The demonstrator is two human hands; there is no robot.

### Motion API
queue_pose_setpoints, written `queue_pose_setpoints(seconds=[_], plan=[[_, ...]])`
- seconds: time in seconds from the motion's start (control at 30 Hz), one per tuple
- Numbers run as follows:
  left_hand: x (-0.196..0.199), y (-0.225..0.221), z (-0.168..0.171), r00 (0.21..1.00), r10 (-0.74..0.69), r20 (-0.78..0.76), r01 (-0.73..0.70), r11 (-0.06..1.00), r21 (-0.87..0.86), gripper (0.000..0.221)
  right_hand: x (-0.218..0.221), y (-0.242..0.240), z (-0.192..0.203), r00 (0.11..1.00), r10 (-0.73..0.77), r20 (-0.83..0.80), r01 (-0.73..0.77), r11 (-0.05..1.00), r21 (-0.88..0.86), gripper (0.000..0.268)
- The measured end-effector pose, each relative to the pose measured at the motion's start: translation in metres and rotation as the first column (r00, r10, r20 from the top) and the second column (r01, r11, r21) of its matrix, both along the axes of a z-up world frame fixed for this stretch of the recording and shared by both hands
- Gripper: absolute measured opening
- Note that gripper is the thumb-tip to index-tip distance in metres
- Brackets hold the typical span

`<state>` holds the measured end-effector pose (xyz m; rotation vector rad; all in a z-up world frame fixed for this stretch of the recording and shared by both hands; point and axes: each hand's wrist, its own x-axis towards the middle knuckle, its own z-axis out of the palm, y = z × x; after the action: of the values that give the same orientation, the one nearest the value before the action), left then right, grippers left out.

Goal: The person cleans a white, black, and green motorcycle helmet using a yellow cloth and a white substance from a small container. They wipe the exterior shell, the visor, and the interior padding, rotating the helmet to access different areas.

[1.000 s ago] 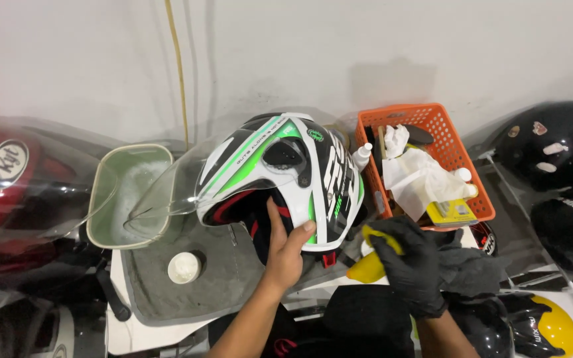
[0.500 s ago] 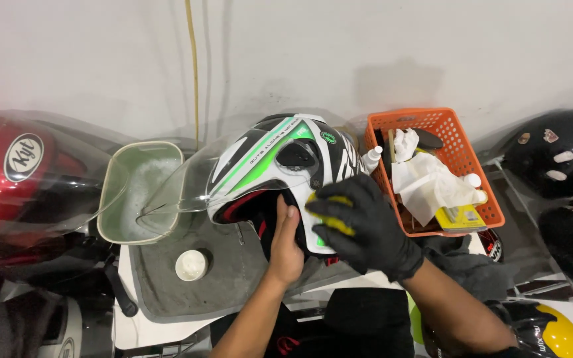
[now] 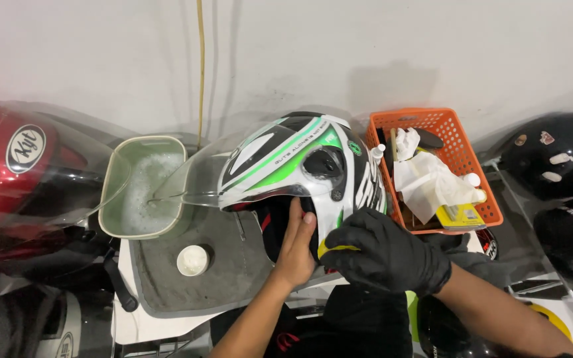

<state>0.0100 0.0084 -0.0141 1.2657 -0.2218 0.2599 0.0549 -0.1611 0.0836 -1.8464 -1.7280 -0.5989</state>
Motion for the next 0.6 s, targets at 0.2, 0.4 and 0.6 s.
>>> queue_pose_setpoints(seconds=[0.2,0.4,0.6], plan=[[0.002,0.002,-0.012,1.000,0.011,0.005,-0.011,0.998,0.061,0.055,-0.009,0.001,0.006,0.995,-0.054,-0.084,0.057,0.998,0.025,0.013],[-0.002,0.001,0.010,0.997,-0.013,-0.077,0.019,0.997,0.077,0.054,0.006,-0.009,-0.001,0.975,-0.174,0.136,0.177,0.984,-0.007,0.020],[-0.002,-0.002,-0.023,0.996,0.011,-0.085,0.001,0.991,0.136,0.060,0.002,-0.005,0.010,0.979,-0.182,0.095,0.183,0.983,-0.003,0.020]])
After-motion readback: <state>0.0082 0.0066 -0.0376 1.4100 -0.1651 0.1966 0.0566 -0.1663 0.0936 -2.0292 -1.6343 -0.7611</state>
